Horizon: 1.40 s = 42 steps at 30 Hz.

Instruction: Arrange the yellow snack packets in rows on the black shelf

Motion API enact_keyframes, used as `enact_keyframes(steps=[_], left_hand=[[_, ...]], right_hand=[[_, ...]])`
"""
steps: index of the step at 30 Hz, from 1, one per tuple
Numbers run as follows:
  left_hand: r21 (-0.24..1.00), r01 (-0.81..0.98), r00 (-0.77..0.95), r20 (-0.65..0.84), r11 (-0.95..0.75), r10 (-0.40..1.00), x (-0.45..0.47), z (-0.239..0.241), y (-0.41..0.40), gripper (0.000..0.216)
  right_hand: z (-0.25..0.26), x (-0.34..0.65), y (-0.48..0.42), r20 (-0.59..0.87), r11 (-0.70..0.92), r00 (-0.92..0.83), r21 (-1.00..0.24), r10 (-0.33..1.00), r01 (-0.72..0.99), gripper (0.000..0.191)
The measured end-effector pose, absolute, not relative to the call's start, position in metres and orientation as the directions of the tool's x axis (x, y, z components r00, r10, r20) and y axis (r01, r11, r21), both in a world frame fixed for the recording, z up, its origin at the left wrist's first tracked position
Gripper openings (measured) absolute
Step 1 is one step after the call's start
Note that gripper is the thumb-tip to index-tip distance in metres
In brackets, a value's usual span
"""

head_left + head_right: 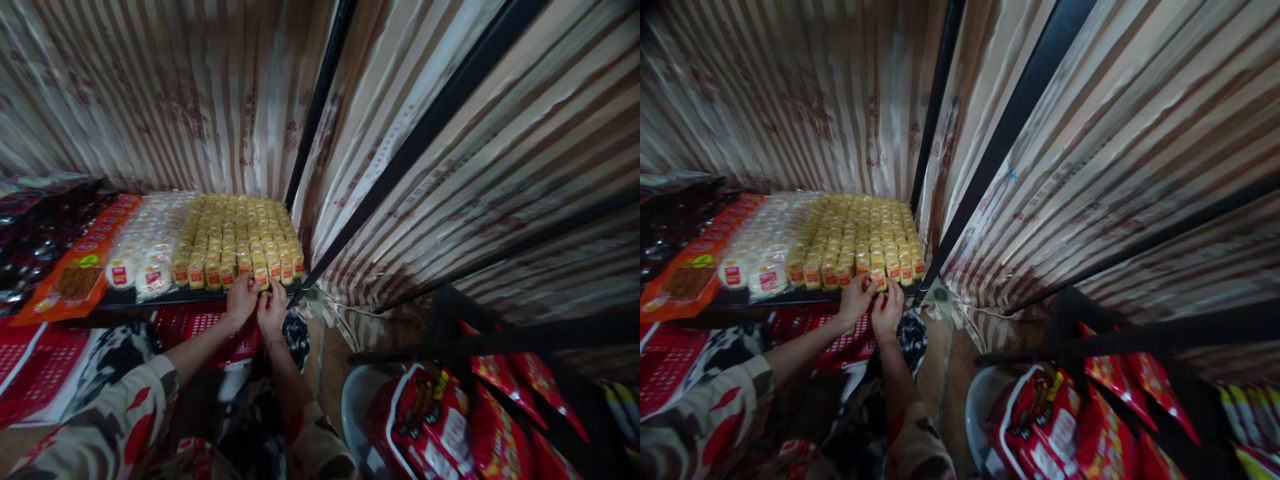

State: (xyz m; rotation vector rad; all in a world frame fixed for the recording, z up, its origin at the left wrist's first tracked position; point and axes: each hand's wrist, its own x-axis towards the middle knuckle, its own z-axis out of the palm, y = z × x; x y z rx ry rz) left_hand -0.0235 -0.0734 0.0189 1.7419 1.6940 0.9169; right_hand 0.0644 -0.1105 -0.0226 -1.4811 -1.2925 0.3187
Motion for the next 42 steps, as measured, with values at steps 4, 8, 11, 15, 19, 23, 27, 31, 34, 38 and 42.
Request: enact_keyframes(steps=[4,8,11,15,19,23,27,31,34,38,42], left_hand=[[0.779,0.625,-0.010,0.075,-0.052,0.997,-0.025,0.019,-0.074,0.019],[0.807,0.588,-0.012,0.066,-0.046,0.998,-0.023,0.024,-0.075,0.018],[0.858,0.509,-0.027,0.102,-0.074,0.994,-0.017,0.034,-0.075,0.021],[0.932,0.335,0.012,0.145,-0.141,0.989,0.000,0.049,-0.069,0.024],[0.963,0.257,0.175,0.041,-0.086,0.984,0.025,0.057,-0.058,0.018],[0.927,0.340,0.188,0.102,-0.162,0.977,0.046,0.057,-0.050,0.037],[0.862,0.424,0.260,0.177,-0.277,0.949,0.055,0.056,-0.046,0.054],[0.777,0.493,0.332,0.247,-0.391,0.910,0.060,0.055,-0.041,0.044],[0.706,0.558,0.355,0.270,-0.435,0.895,0.064,0.056,-0.041,0.039],[0.592,0.662,0.405,0.233,-0.460,0.884,0.068,0.063,-0.044,0.037],[0.522,0.702,0.465,0.181,-0.485,0.867,0.070,0.074,-0.045,0.042]], right_hand=[[-0.020,0.064,-0.114,0.444,0.171,0.366,-0.795,0.818,0.582,0.039],[-0.015,0.064,-0.117,0.425,0.143,0.414,-0.815,0.805,0.561,0.039],[-0.010,0.066,-0.120,0.428,0.124,0.500,-0.839,0.753,0.530,0.039],[-0.001,0.067,-0.127,0.447,0.166,0.535,-0.855,0.717,0.491,0.039],[0.003,0.069,-0.134,0.475,0.183,0.525,-0.838,0.706,0.513,0.042],[0.002,0.074,-0.134,0.469,0.175,0.538,-0.843,0.701,0.508,0.044],[0.000,0.078,-0.132,0.437,0.151,0.576,-0.867,0.691,0.475,0.044],[-0.006,0.080,-0.131,0.386,0.106,0.579,-0.883,0.718,0.457,0.044],[-0.011,0.082,-0.129,0.366,0.095,0.574,-0.890,0.733,0.445,0.047],[-0.016,0.082,-0.127,0.355,0.091,0.588,-0.898,0.727,0.430,0.050],[-0.017,0.081,-0.125,0.345,0.069,0.599,-0.898,0.723,0.435,0.050]])
